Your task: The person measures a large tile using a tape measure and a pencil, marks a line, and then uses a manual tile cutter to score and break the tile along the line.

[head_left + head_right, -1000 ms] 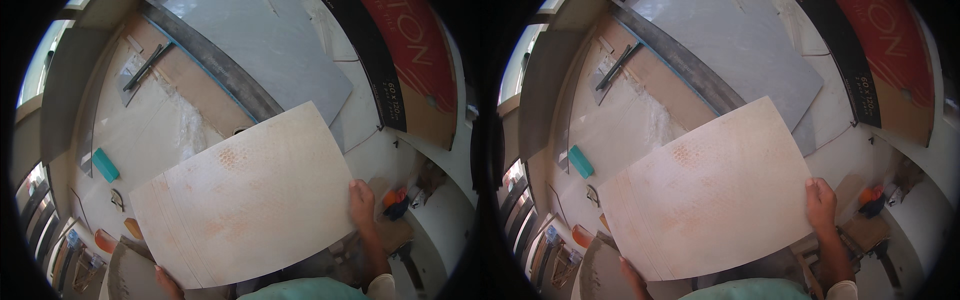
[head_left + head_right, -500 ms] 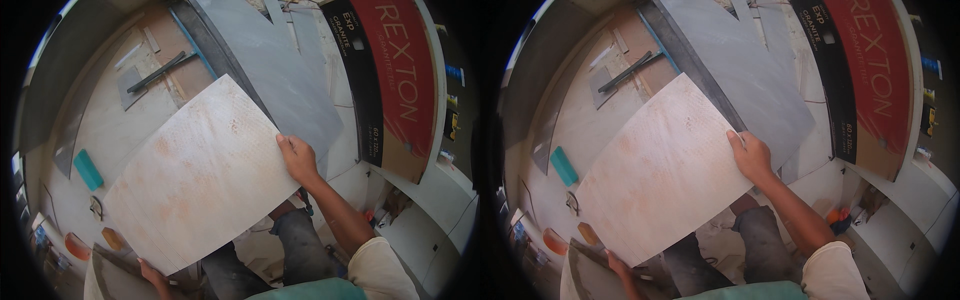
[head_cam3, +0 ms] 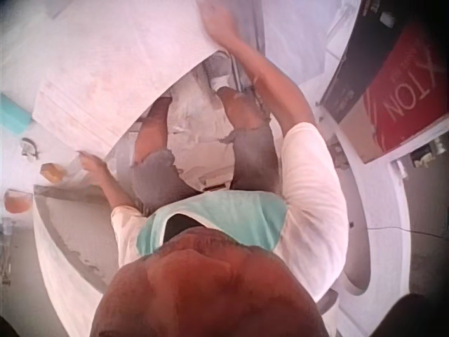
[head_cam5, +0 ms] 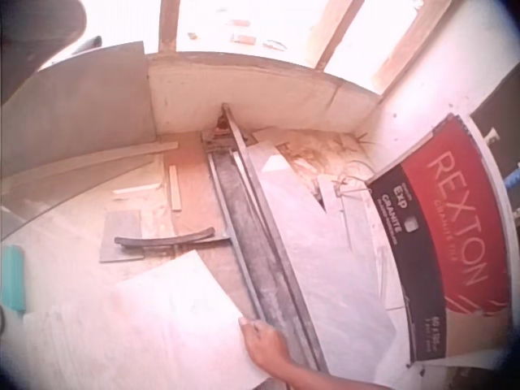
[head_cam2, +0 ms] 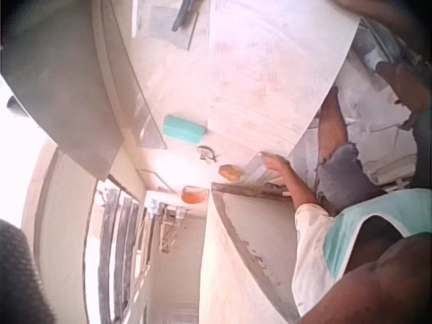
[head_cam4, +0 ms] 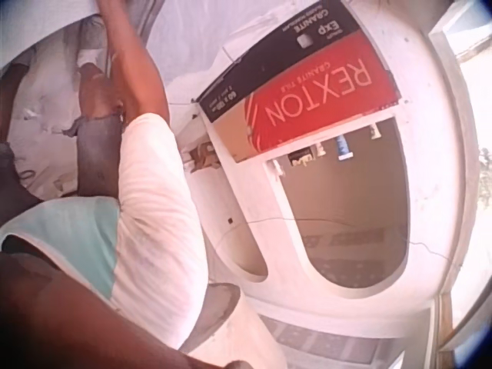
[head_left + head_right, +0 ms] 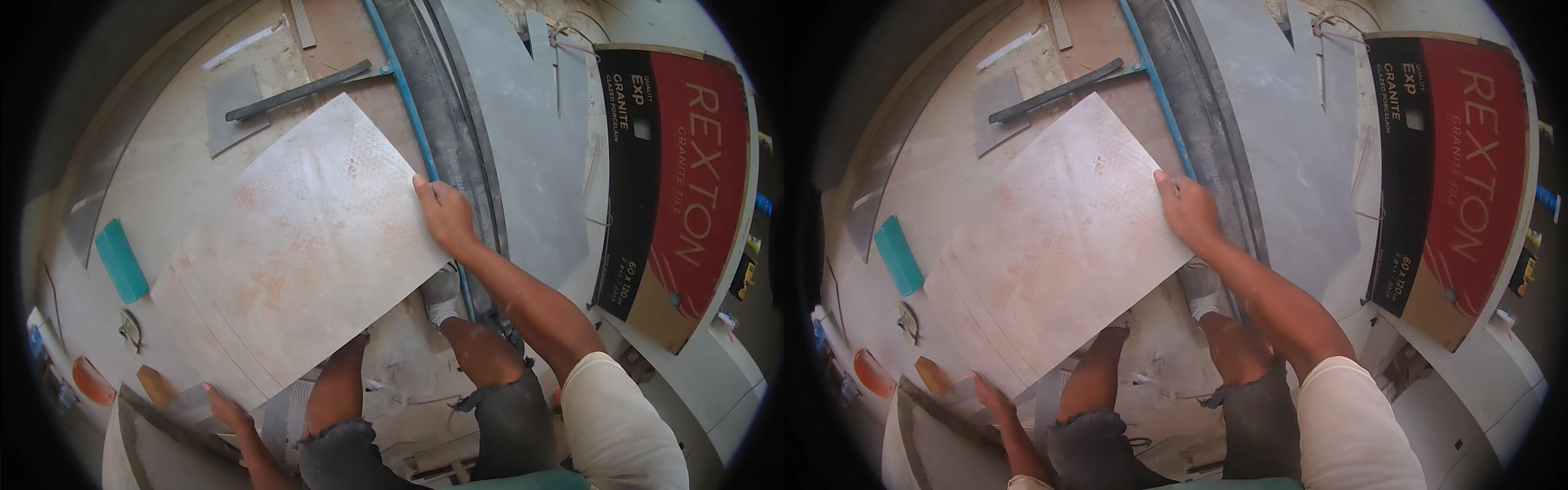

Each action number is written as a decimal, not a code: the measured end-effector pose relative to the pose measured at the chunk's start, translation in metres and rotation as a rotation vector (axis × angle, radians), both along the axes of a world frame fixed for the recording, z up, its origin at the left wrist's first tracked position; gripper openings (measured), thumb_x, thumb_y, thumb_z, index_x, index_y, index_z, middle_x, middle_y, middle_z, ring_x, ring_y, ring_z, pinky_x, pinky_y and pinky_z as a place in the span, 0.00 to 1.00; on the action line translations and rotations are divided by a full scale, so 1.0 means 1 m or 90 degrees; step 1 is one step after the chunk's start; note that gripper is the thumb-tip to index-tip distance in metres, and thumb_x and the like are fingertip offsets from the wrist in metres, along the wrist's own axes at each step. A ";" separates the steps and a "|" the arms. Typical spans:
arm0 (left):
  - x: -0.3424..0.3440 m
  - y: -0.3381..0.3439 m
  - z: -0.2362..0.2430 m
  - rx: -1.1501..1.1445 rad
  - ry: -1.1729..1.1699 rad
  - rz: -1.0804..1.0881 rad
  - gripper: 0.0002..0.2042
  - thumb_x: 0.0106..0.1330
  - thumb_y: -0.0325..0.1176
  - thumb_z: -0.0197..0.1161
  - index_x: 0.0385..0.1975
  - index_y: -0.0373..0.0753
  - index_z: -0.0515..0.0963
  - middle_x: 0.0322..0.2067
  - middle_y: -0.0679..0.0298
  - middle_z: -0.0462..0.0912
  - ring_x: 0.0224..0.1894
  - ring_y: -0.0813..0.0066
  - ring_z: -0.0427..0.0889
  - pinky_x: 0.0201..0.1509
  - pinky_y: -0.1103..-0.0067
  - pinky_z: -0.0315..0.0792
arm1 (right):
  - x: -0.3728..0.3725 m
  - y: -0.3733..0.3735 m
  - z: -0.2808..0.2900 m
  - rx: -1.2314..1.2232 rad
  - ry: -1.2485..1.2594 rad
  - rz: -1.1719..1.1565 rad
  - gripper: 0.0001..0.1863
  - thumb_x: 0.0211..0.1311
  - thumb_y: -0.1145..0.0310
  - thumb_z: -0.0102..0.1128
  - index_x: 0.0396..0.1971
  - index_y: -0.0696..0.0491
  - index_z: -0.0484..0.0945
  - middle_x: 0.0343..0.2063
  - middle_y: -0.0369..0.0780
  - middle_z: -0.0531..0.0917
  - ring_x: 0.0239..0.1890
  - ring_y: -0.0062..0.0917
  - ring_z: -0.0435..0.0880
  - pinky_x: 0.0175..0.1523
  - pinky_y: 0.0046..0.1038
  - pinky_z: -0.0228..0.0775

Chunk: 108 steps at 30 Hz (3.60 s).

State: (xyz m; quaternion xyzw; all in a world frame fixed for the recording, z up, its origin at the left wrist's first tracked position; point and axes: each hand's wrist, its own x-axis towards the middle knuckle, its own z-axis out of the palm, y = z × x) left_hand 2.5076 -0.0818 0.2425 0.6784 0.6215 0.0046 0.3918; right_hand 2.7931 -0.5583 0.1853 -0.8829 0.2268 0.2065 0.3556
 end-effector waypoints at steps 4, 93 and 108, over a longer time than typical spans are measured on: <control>-0.024 -0.013 -0.058 0.027 0.018 0.072 0.33 0.70 0.53 0.48 0.57 0.23 0.66 0.54 0.50 0.73 0.52 0.61 0.73 0.58 0.71 0.67 | -0.005 0.002 -0.051 0.023 -0.002 0.030 0.28 0.67 0.48 0.48 0.23 0.62 0.74 0.19 0.50 0.76 0.23 0.35 0.76 0.33 0.36 0.66; 0.311 -0.543 -0.193 -0.789 -0.366 -0.225 0.25 0.75 0.47 0.41 0.59 0.29 0.61 0.55 0.49 0.69 0.57 0.60 0.71 0.57 0.68 0.70 | -0.455 -0.372 -0.122 -0.061 -0.182 -1.038 0.34 0.60 0.45 0.59 0.41 0.69 0.78 0.39 0.48 0.82 0.38 0.36 0.81 0.45 0.37 0.75; 0.327 -0.540 -0.178 -0.911 -0.361 -0.249 0.44 0.68 0.67 0.27 0.58 0.22 0.58 0.58 0.44 0.62 0.63 0.51 0.62 0.65 0.62 0.62 | -0.450 -0.364 -0.116 -0.102 -0.158 -1.028 0.36 0.60 0.43 0.58 0.40 0.70 0.78 0.38 0.47 0.83 0.36 0.35 0.82 0.43 0.36 0.75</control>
